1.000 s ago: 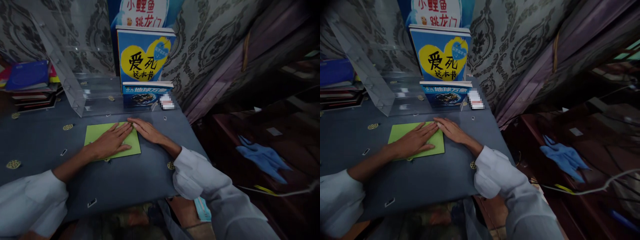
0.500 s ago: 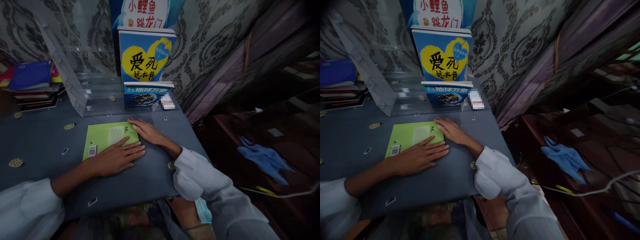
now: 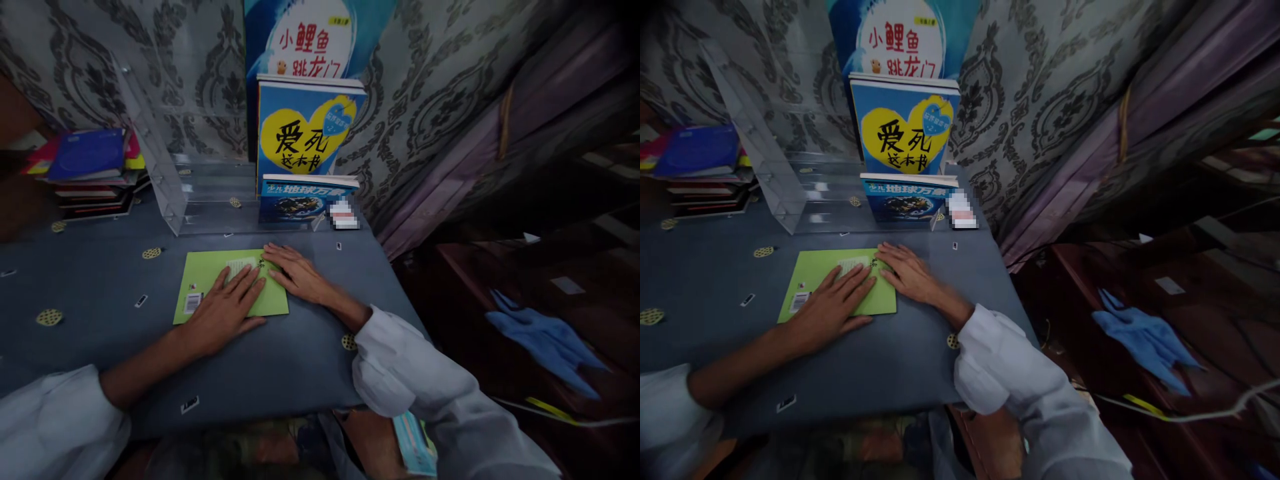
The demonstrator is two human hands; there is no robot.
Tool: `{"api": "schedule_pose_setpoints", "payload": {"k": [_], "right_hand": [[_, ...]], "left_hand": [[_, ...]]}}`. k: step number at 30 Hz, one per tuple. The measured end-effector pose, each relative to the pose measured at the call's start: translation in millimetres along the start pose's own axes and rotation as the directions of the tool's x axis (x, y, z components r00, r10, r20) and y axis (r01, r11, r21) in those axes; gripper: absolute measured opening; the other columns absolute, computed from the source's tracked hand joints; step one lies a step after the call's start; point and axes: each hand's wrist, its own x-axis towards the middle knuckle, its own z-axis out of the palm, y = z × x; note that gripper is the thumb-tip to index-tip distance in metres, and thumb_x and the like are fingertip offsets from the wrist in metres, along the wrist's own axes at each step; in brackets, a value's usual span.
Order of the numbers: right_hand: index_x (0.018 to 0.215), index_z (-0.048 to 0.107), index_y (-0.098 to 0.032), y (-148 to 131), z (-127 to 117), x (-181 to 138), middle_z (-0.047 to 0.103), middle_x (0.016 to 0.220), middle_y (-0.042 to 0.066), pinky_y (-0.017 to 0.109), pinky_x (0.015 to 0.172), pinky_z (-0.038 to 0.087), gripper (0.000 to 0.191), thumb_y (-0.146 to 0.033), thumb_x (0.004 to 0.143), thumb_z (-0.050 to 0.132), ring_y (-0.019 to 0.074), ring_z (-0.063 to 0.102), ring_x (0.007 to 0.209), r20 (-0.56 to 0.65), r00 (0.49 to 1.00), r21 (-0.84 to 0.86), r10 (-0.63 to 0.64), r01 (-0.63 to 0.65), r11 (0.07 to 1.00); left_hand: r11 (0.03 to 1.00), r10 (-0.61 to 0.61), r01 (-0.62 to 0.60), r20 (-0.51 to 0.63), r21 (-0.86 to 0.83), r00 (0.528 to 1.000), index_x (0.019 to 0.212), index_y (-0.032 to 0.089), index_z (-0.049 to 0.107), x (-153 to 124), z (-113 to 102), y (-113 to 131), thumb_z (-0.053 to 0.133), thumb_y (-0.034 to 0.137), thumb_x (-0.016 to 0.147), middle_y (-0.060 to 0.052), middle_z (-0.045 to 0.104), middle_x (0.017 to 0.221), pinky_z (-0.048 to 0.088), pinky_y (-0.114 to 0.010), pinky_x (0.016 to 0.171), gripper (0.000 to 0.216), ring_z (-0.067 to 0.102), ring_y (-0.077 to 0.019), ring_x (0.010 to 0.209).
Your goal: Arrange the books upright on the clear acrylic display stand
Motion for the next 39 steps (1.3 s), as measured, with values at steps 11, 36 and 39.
{"api": "schedule_pose_setpoints", "payload": {"k": [11,36,39], "right_hand": [[0.144,0.056,-0.019,-11.6,3.2,-12.9,0.048,0.157,0.016,0.054,0.122,0.034,0.049,-0.044,0.103,0.049,0.0277,0.040,0.149,-0.021,1.000,-0.034,0.004,-0.005,0.999],[0.089,0.081,-0.025,-24.8,-4.2,-22.8,0.079,0.089,0.001,0.035,0.087,0.060,0.036,-0.051,0.067,0.089,0.0187,0.074,0.084,-0.011,0.969,0.901,0.248,-0.098,0.423],[0.080,0.080,-0.023,-30.6,-6.5,-22.4,0.076,0.075,-0.001,0.028,0.068,0.059,0.032,-0.052,0.069,0.088,0.0128,0.068,0.062,0.052,0.977,0.911,0.208,-0.132,0.391]], "left_hand": [[0.929,0.276,-0.213,-0.183,0.304,0.944,0.126,0.004,0.059,-4.0,-18.3,8.0,0.050,0.029,0.104,-0.021,0.074,0.116,0.058,-0.041,0.090,0.035,0.072,-0.0330,0.110],[0.352,-0.728,0.173,-0.153,-0.920,0.668,0.072,0.021,0.052,21.7,-105.5,-6.9,0.054,0.048,0.096,0.006,0.041,0.057,0.030,-0.020,0.043,0.037,0.037,-0.0092,0.048],[0.105,-0.812,0.093,-0.031,-0.990,0.583,0.073,0.022,0.048,30.0,-92.1,-12.4,0.058,0.055,0.092,0.006,0.042,0.059,0.030,-0.020,0.043,0.039,0.036,-0.0090,0.047]]}}
